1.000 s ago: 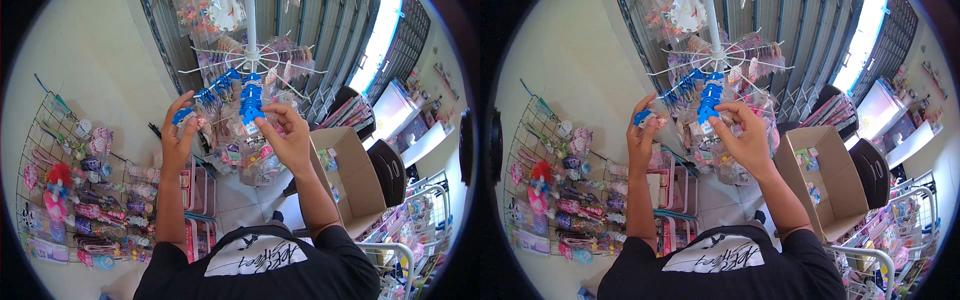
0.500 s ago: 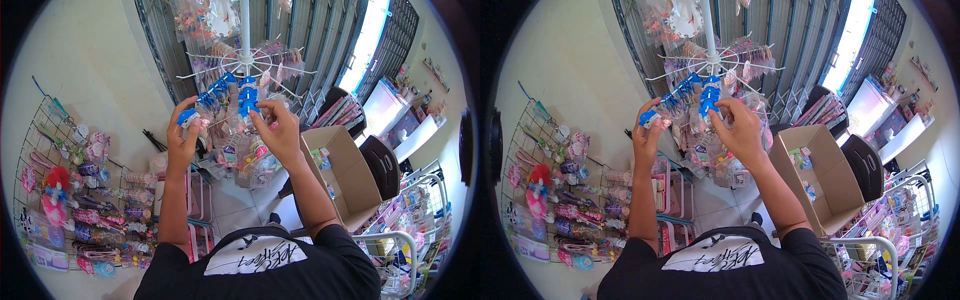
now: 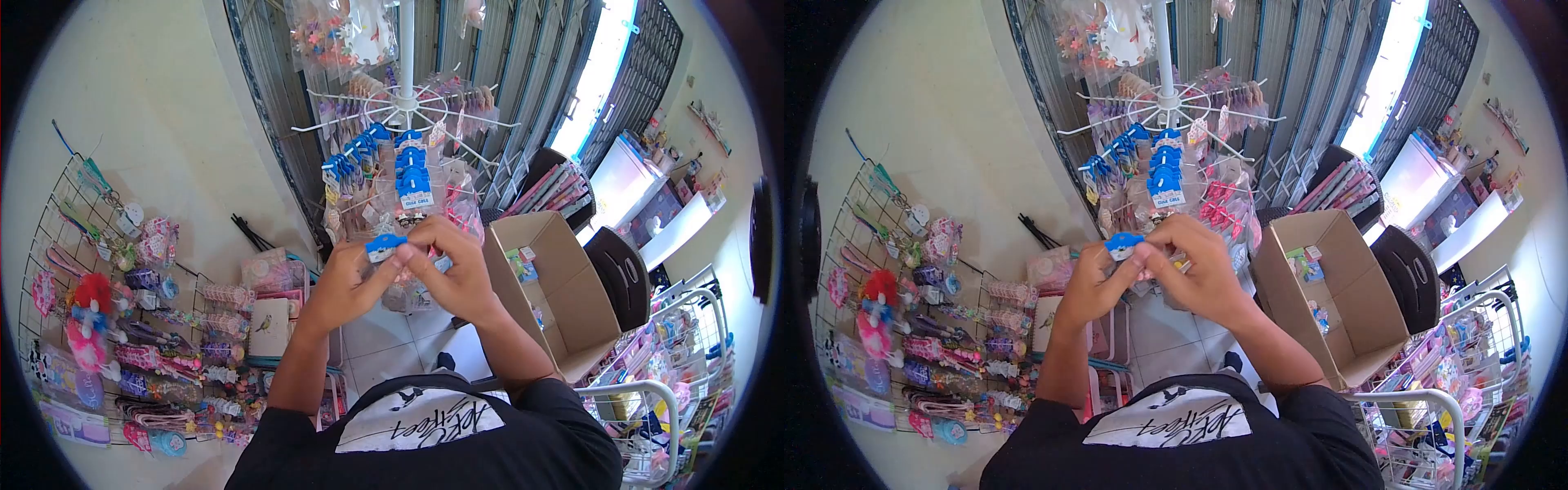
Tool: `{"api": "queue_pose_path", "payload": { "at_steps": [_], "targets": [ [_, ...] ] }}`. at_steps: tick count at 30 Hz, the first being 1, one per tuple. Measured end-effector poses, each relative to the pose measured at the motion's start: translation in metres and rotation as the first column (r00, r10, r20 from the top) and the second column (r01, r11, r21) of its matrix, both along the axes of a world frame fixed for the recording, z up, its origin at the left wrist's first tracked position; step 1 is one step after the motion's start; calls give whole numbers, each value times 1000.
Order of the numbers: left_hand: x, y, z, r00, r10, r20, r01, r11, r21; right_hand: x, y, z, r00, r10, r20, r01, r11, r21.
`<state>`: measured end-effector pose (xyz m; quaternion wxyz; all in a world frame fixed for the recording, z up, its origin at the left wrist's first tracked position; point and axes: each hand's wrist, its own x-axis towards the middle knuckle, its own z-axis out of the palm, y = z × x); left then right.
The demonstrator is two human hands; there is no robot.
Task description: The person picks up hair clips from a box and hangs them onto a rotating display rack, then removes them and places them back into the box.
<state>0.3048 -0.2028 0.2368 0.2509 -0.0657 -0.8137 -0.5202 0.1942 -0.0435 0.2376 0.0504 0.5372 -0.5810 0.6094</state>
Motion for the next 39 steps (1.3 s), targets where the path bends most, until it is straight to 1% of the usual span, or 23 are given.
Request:
{"api": "queue_pose_path", "payload": {
  "at_steps": [1, 2, 4, 5, 7, 8, 10, 11, 12, 13, 14, 15, 17, 18, 20, 21, 23, 24, 26, 29, 33, 35, 39],
  "targets": [
    [-2, -1, 2, 997, -31, 77, 34, 999, -29, -3, 1, 0, 995, 10, 96, -13, 999, 34],
    [-4, -4, 1, 997, -30, 73, 33, 999, -29, -7, 0, 1, 996, 11, 92, -14, 999, 34],
    [-6, -17, -6, 981, 192, -10, -192, 981, -35, -18, -2, 2, 942, -75, 328, 62, 997, 49],
    [-9, -23, -4, 981, 193, -10, -193, 980, -38, -24, -4, 1, 941, -73, 329, 61, 997, 46],
    [-19, -38, 4, 875, 450, -178, -391, 875, 285, -37, -9, -4, 944, -172, 282, 157, 985, 77],
    [-24, -47, 7, 876, 448, -181, -389, 876, 285, -40, -10, -5, 937, -221, 269, 204, 975, 90],
    [-35, -64, 11, 775, 563, -286, -576, 816, 48, -39, -10, -6, 936, -256, 241, 244, 966, 81],
    [-39, -69, 11, 772, 566, -290, -578, 815, 51, -39, -11, -5, 933, -286, 220, 276, 958, 74],
    [-42, -75, 10, 771, 535, -346, -582, 812, -39, -39, -11, -4, 934, -283, 219, 273, 959, 74],
    [-43, -78, 9, 771, 499, -396, -585, 801, -130, -39, -10, -3, 922, -299, 245, 276, 953, 126],
    [-43, -78, 9, 771, 500, -394, -585, 800, -130, -38, -9, -2, 908, -319, 270, 278, 944, 179],
    [-44, -78, 8, 778, 499, -381, -581, 803, -134, -39, -8, -2, 908, -320, 270, 279, 943, 180],
    [-47, -79, 8, 788, 493, -369, -570, 810, -136, -41, -7, 1, 918, -357, 171, 316, 922, 224],
    [-48, -79, 7, 779, 499, -378, -577, 807, -123, -42, -7, 3, 917, -360, 171, 320, 920, 225],
    [-50, -78, 7, 772, 505, -385, -581, 807, -107, -44, -11, 6, 895, -446, -12, 439, 876, 200],
    [-49, -76, 10, 775, 510, -373, -581, 807, -104, -43, -12, 9, 893, -449, -11, 442, 874, 204],
    [-47, -73, 13, 780, 513, -357, -578, 810, -101, -42, -16, 14, 735, -591, -333, 664, 727, 175],
    [-46, -71, 14, 785, 513, -348, -574, 814, -93, -42, -18, 13, 735, -591, -332, 664, 725, 181],
    [-50, -70, 17, 782, 512, -354, -571, 818, -78, -51, -22, 15, 666, -612, -426, 717, 684, 138],
    [-51, -70, 15, 780, 507, -368, -574, 813, -98, -59, -27, 17, 665, -606, -436, 707, 700, 105],
    [-51, -70, 13, 785, 517, -340, -567, 821, -62, -62, -26, 16, 670, -609, -424, 707, 698, 115],
    [-49, -70, 12, 789, 520, -328, -563, 825, -46, -56, -20, 18, 724, -584, -367, 671, 720, 178],
    [-45, -69, 10, 791, 536, -294, -569, 821, -34, -44, -8, 20, 736, -605, -304, 666, 727, 168]
  ]
}}
